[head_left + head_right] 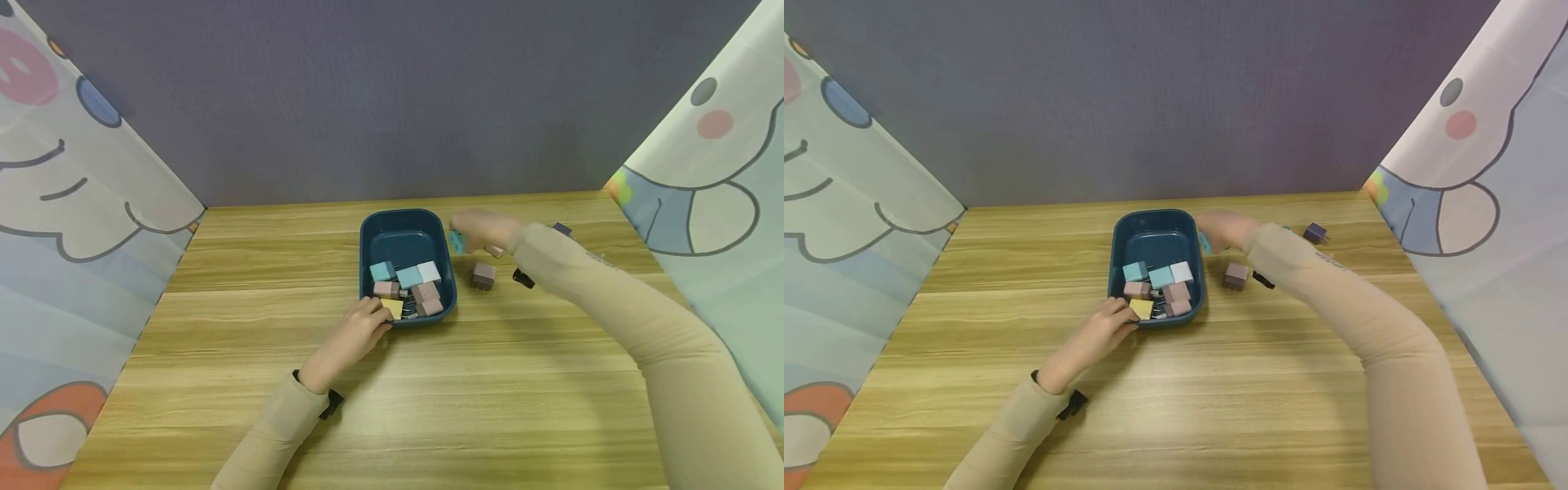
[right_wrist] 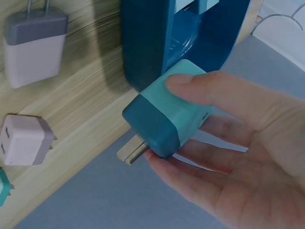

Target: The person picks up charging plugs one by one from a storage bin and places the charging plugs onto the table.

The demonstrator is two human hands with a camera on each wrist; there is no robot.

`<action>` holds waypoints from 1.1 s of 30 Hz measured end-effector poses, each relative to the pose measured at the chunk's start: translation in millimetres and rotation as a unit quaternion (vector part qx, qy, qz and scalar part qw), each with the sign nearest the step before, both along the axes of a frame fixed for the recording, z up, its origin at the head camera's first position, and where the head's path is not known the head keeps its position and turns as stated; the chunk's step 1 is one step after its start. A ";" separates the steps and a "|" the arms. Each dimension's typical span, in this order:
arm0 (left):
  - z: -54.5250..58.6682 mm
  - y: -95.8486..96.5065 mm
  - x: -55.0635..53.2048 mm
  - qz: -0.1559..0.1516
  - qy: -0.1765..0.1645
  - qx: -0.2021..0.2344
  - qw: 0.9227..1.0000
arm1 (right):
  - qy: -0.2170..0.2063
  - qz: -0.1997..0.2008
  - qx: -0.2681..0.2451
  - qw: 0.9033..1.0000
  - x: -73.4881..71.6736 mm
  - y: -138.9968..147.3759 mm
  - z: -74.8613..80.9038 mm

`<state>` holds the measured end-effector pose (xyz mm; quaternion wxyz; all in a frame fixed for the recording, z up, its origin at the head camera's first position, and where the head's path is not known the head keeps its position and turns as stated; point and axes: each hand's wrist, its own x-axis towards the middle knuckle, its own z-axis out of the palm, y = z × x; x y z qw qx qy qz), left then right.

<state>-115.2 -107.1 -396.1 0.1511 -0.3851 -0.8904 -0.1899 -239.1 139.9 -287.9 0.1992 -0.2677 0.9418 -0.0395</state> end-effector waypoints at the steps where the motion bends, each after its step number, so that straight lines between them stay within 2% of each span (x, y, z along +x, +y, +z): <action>1: -0.2 0.0 -0.1 -0.001 0.001 0.000 1.000 | 0.003 0.002 -0.001 1.000 -0.1 1.6 -0.2; 14: 1.4 0.4 0.2 0.005 -0.003 -0.007 1.000 | 0.007 -0.014 -0.001 1.000 -2.9 24.0 -4.7; 22: -0.2 0.1 0.1 0.002 0.000 -0.006 1.000 | -0.022 -0.036 0.006 0.999 -1.3 37.8 -8.9; 27: -1.3 0.0 -0.2 0.002 0.000 -0.002 1.000 | -0.013 -0.028 -0.003 1.000 -0.2 46.3 -11.6; 33: -0.7 0.3 -0.2 0.003 -0.001 -0.002 1.000 | -0.004 -0.024 0.011 1.000 0.2 55.8 -14.1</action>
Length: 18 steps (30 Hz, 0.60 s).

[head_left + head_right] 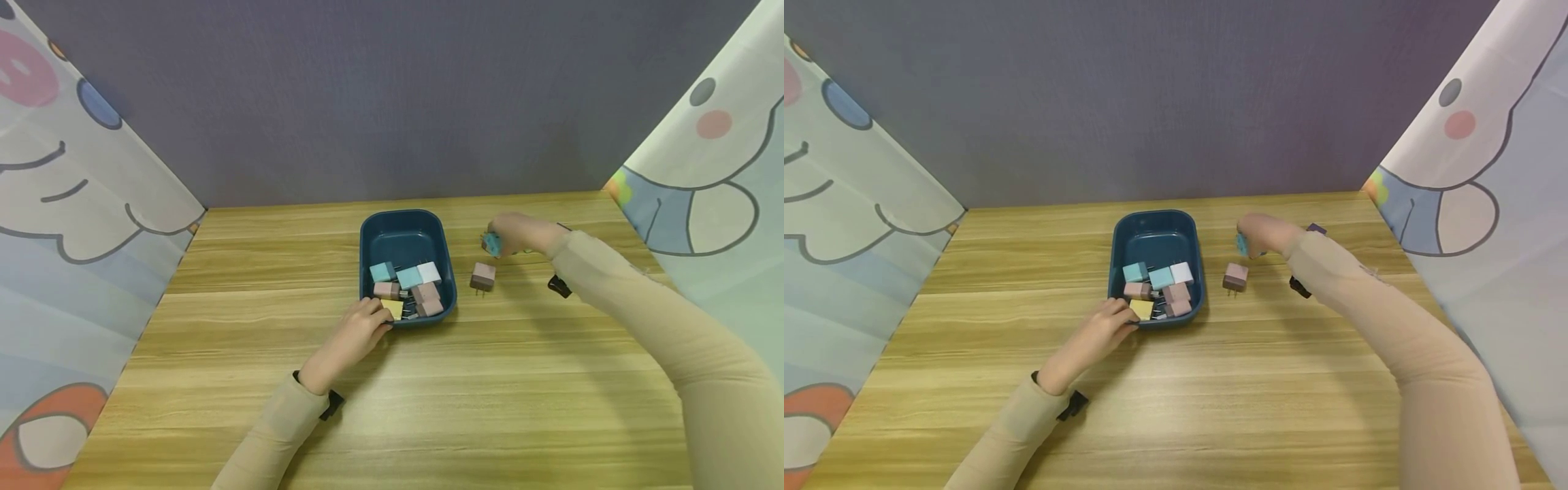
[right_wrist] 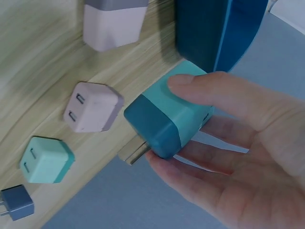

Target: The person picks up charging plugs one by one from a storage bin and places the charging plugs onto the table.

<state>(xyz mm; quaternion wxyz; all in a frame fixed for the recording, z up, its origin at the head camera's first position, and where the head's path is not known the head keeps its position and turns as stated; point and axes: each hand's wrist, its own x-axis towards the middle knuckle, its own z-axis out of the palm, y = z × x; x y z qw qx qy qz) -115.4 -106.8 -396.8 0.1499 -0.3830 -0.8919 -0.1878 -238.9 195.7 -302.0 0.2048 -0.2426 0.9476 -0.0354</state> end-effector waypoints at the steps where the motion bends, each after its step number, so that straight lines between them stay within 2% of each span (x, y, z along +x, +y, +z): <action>1: 0.1 0.0 0.1 0.001 -0.001 0.000 1.000 | 0.001 0.000 0.002 1.000 0.1 1.6 -0.5; 13: -0.1 0.3 0.0 0.003 0.004 0.002 1.000 | -0.024 -0.007 0.015 1.000 0.9 15.5 -8.3; 18: 1.1 0.6 0.9 0.004 0.001 -0.003 1.000 | -0.035 -0.014 -0.010 0.999 3.8 19.8 -11.2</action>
